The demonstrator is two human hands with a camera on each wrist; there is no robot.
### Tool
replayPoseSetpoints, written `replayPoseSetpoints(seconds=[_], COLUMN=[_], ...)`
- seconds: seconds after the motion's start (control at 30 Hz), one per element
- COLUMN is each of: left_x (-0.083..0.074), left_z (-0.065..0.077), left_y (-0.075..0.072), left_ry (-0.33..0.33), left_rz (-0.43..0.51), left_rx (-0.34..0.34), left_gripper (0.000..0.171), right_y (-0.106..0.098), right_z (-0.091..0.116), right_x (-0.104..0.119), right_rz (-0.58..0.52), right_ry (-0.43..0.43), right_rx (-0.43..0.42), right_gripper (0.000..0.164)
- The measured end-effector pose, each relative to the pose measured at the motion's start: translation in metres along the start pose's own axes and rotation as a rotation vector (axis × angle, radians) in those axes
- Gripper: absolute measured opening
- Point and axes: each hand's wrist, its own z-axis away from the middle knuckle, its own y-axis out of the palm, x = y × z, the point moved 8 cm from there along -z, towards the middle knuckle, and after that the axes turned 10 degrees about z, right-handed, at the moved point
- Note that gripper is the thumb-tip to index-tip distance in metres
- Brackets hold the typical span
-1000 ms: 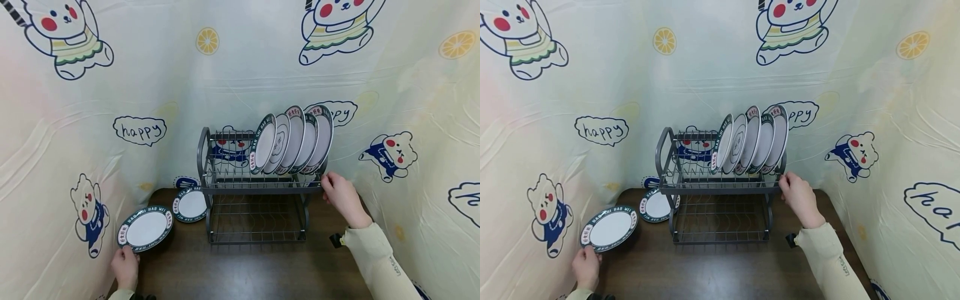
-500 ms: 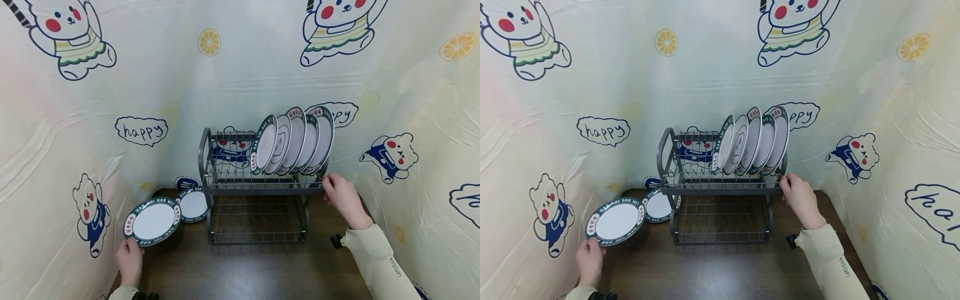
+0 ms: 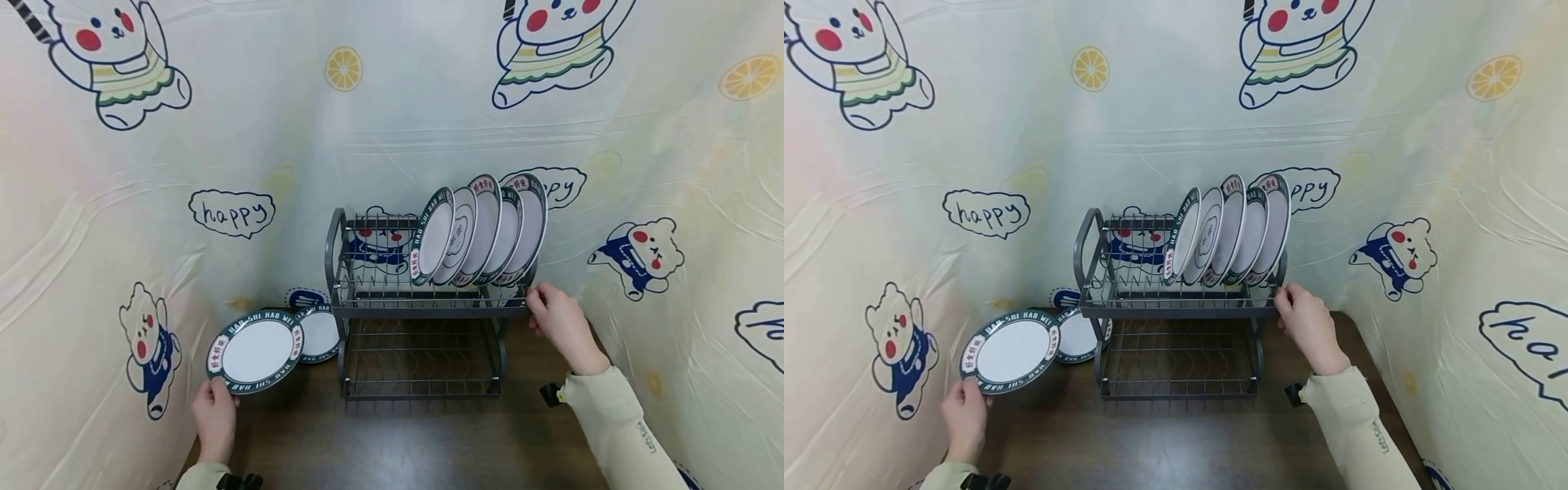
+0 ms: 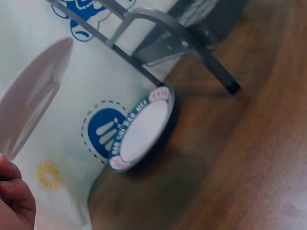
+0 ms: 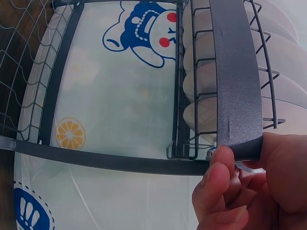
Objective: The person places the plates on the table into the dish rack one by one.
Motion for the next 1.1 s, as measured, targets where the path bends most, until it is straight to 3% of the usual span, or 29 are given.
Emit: replayPoseSetpoints(seconds=[0.63, 1.1], left_x=[-0.054, -0.091], left_z=[0.017, 0.035], left_y=[0.004, 0.005], left_ry=[0.081, 0.075], left_rz=[0.18, 0.307], left_rx=[0.017, 0.015], left_gripper=[0.039, 0.038], right_y=[0.002, 0.003], right_z=[0.001, 0.0], right_x=[-0.001, -0.003], right_rz=[-0.005, -0.021], right_ry=[0.011, 0.023], right_rx=[0.013, 0.033], right_gripper=[0.039, 0.039])
